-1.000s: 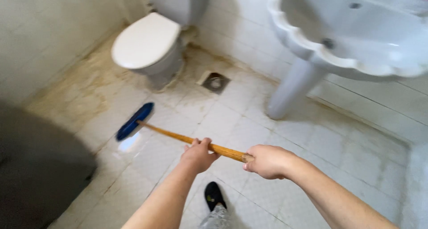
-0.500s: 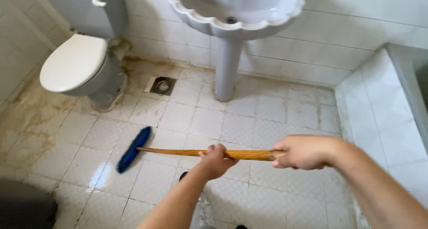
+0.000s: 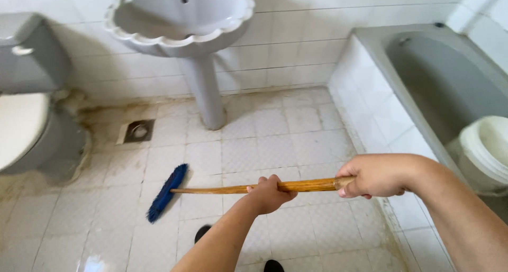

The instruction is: Filling a bucket with water and detergent, then sweeping the bathroom floor.

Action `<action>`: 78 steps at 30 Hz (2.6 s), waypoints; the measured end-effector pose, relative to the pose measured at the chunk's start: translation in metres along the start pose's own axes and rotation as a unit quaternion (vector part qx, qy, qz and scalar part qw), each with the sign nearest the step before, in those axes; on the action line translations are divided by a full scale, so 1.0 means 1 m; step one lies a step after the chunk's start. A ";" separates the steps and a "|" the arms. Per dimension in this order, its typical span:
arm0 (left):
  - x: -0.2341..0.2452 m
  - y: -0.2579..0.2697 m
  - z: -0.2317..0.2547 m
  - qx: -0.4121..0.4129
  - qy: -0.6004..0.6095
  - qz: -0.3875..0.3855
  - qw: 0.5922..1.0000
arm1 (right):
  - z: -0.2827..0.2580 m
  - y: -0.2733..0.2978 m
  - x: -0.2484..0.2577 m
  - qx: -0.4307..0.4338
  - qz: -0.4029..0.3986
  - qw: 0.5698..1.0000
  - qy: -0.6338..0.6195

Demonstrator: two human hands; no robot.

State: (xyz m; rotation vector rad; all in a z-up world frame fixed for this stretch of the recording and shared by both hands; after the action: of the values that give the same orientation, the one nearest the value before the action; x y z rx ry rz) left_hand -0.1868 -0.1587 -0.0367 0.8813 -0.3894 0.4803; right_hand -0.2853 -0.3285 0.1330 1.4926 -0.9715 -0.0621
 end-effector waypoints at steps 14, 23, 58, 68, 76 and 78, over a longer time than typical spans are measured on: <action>0.066 -0.028 -0.114 -0.019 -0.029 0.057 0.998 | -0.114 -0.051 -0.029 -0.031 -0.011 0.998 -0.053; 0.180 -0.057 -0.281 0.032 -0.053 0.115 0.991 | -0.304 -0.131 -0.052 0.046 -0.033 0.997 -0.047; 0.089 0.016 -0.253 -0.042 -0.168 -0.038 0.984 | -0.271 -0.105 -0.165 0.018 0.043 0.999 0.016; -0.082 0.164 -0.198 -0.147 -0.203 -0.116 0.961 | -0.150 0.055 -0.324 -0.112 0.049 0.981 -0.152; -0.173 0.236 -0.158 -0.224 -0.205 -0.141 0.942 | -0.081 0.150 -0.398 -0.135 0.071 0.962 -0.225; -0.179 0.253 -0.142 -0.227 -0.205 -0.157 0.939 | -0.074 0.168 -0.398 -0.112 0.088 0.965 -0.220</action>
State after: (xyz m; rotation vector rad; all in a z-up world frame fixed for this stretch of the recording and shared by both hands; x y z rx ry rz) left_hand -0.4555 0.0506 -0.0498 0.5694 -0.6967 -0.1003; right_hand -0.5843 -0.0112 0.0916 1.1994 -1.4019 -0.3766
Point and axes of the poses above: each hand's wrist, its own y-axis away from the middle knuckle, its own x-axis out of the back of the hand, z = x × y, the point moved 7 cm from there along -y, towards the middle knuckle, and after that the axes turned 4 degrees about x, right-handed, at the moved point
